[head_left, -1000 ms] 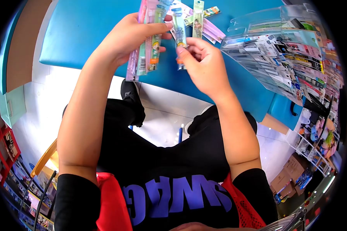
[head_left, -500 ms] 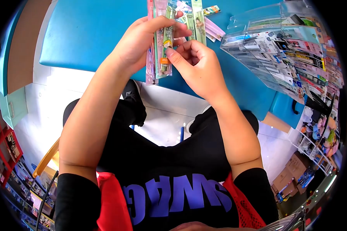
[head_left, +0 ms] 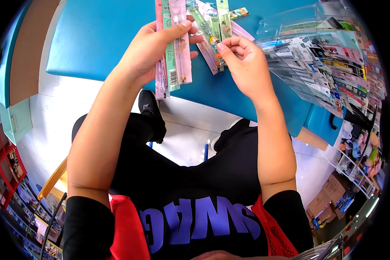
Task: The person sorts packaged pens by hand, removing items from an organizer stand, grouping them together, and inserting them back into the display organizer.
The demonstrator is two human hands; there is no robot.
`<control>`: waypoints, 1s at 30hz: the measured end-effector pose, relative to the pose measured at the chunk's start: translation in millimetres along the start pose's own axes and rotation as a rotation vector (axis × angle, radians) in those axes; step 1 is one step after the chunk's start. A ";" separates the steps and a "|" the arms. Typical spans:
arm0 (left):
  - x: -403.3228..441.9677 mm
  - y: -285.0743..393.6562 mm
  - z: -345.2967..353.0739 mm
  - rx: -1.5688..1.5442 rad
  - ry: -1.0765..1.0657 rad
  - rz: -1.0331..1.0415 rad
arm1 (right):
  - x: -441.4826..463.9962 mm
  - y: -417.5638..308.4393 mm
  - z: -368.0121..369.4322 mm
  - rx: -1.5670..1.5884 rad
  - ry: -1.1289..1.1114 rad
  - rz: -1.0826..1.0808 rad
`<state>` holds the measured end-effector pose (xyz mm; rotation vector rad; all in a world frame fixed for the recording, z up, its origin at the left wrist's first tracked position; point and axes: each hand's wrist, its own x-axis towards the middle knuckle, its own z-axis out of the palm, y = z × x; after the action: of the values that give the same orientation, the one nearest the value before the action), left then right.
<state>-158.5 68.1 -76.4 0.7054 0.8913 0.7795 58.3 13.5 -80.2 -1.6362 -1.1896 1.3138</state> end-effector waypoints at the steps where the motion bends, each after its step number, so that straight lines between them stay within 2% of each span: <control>1: 0.6 -2.6 -2.5 0.015 0.002 -0.013 | 0.9 3.1 0.2 -0.031 0.026 -0.007; 5: -0.8 1.9 -5.6 0.075 0.009 -0.116 | -0.3 4.1 8.9 -0.237 0.182 -0.128; 7: 0.7 -4.2 -2.4 0.012 0.037 -0.059 | -3.2 -2.5 16.4 -0.495 0.344 -0.436; 10: 1.2 -7.7 -2.4 -0.019 0.029 -0.094 | -20.9 -16.3 23.9 -0.471 0.165 -0.426; 12: 0.6 -8.5 -1.9 -0.033 0.027 -0.090 | -24.8 -14.1 32.8 -0.172 -0.045 -0.154; 17: -2.8 -3.4 -0.7 -0.039 0.022 -0.088 | -15.4 -5.2 25.8 0.099 0.045 -0.103; 19: -4.8 0.2 -1.9 0.000 0.027 -0.103 | -9.6 -6.2 14.4 0.020 0.056 -0.063; 20: -5.8 1.1 -2.0 0.019 0.030 -0.111 | -7.3 -4.9 9.7 -0.115 0.086 -0.057; 23: -6.4 -1.4 0.6 0.049 0.063 -0.124 | -5.0 -2.7 16.7 -0.584 0.417 -0.600; 24: -5.8 -3.6 1.5 0.024 0.048 -0.105 | -15.7 -16.0 20.1 -0.521 0.272 -0.483; 25: -5.0 -6.9 2.5 -0.002 0.033 -0.087 | -16.1 -12.8 23.3 -0.422 0.139 -0.494; 27: -4.0 -11.9 3.3 -0.020 0.029 -0.063 | -20.5 -8.8 34.3 -0.026 -0.056 -0.109; 30: -4.0 -11.1 5.3 0.075 0.091 -0.058 | -19.0 -2.1 34.0 0.064 -0.004 -0.150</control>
<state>-152.3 57.8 -81.3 0.7113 1.0233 0.7345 23.7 -4.4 -80.0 -1.4707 -1.2348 1.2485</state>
